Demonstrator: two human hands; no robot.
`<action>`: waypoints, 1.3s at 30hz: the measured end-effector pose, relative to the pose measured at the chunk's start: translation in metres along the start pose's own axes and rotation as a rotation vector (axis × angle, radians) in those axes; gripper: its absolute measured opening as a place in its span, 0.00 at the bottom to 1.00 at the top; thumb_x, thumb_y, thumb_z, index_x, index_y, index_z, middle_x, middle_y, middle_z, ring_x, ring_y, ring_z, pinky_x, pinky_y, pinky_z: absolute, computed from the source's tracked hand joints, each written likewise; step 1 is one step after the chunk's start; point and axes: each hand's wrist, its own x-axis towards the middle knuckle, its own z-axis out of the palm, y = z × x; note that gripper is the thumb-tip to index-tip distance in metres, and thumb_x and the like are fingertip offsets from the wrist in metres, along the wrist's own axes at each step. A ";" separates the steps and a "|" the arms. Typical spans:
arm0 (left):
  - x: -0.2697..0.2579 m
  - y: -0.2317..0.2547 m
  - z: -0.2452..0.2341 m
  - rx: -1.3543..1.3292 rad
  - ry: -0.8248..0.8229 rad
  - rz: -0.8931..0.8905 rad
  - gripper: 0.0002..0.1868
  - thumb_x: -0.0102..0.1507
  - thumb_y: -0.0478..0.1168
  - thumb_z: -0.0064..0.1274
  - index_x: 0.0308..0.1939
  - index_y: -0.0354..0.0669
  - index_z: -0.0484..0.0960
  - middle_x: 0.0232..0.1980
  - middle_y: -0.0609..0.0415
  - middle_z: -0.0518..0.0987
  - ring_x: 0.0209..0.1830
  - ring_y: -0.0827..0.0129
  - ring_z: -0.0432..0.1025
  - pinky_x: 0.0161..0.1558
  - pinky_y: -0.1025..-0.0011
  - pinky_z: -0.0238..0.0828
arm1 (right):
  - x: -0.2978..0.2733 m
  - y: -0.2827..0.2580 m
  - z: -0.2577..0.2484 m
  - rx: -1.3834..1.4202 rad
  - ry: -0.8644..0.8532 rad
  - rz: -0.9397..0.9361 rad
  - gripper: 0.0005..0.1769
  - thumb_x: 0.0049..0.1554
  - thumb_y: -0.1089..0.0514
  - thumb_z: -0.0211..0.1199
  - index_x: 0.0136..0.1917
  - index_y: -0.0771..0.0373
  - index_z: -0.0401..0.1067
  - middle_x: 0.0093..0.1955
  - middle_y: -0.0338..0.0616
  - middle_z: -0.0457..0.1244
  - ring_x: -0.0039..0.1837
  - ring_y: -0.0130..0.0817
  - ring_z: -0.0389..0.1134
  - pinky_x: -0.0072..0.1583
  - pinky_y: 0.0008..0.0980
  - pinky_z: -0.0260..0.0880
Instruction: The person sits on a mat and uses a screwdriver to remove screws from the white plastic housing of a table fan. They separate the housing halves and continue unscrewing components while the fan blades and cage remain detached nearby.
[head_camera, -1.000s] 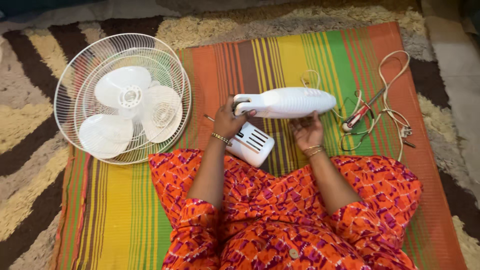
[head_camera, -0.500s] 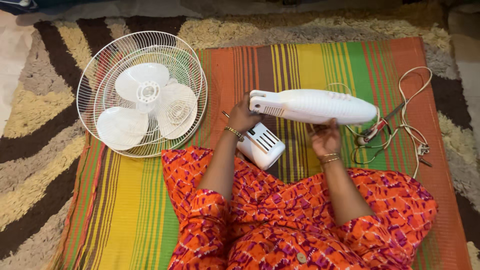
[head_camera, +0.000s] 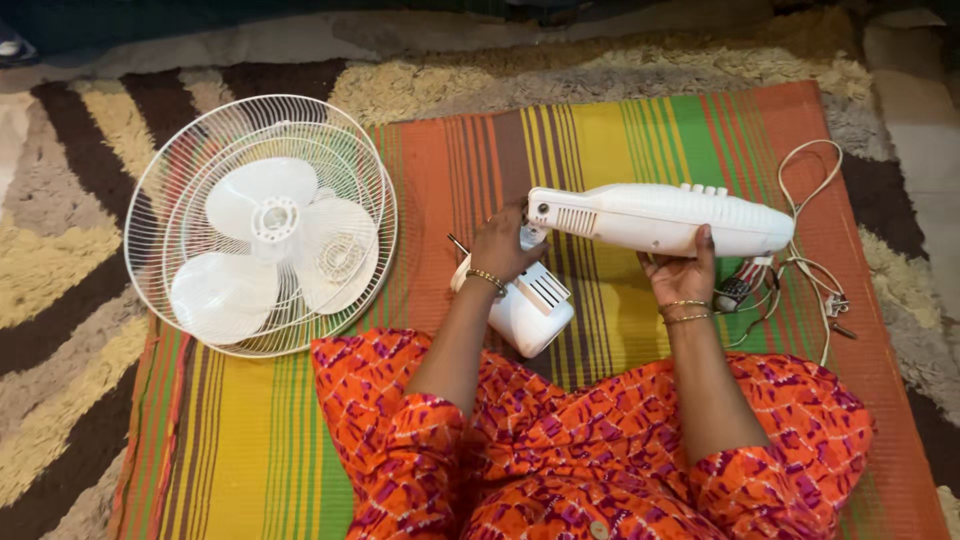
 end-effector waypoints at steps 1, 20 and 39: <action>0.000 -0.003 0.005 0.039 -0.026 0.009 0.45 0.52 0.54 0.68 0.69 0.44 0.66 0.63 0.46 0.76 0.62 0.51 0.70 0.61 0.45 0.60 | 0.004 0.002 -0.007 0.007 0.005 0.002 0.49 0.49 0.31 0.73 0.76 0.48 0.60 0.74 0.39 0.61 0.75 0.44 0.62 0.69 0.53 0.67; 0.003 0.019 -0.015 0.186 -0.279 -0.551 0.66 0.45 0.70 0.68 0.78 0.49 0.52 0.71 0.41 0.65 0.71 0.47 0.62 0.68 0.42 0.57 | 0.054 0.013 -0.081 0.045 0.136 0.043 0.46 0.52 0.34 0.76 0.73 0.58 0.64 0.70 0.46 0.61 0.69 0.46 0.62 0.67 0.49 0.67; 0.003 -0.006 -0.006 0.120 -0.313 -0.327 0.44 0.52 0.60 0.62 0.67 0.45 0.69 0.63 0.41 0.75 0.58 0.52 0.76 0.56 0.54 0.74 | 0.054 0.043 -0.082 -0.180 0.143 -0.002 0.36 0.55 0.33 0.71 0.66 0.57 0.68 0.61 0.38 0.67 0.59 0.35 0.71 0.53 0.35 0.72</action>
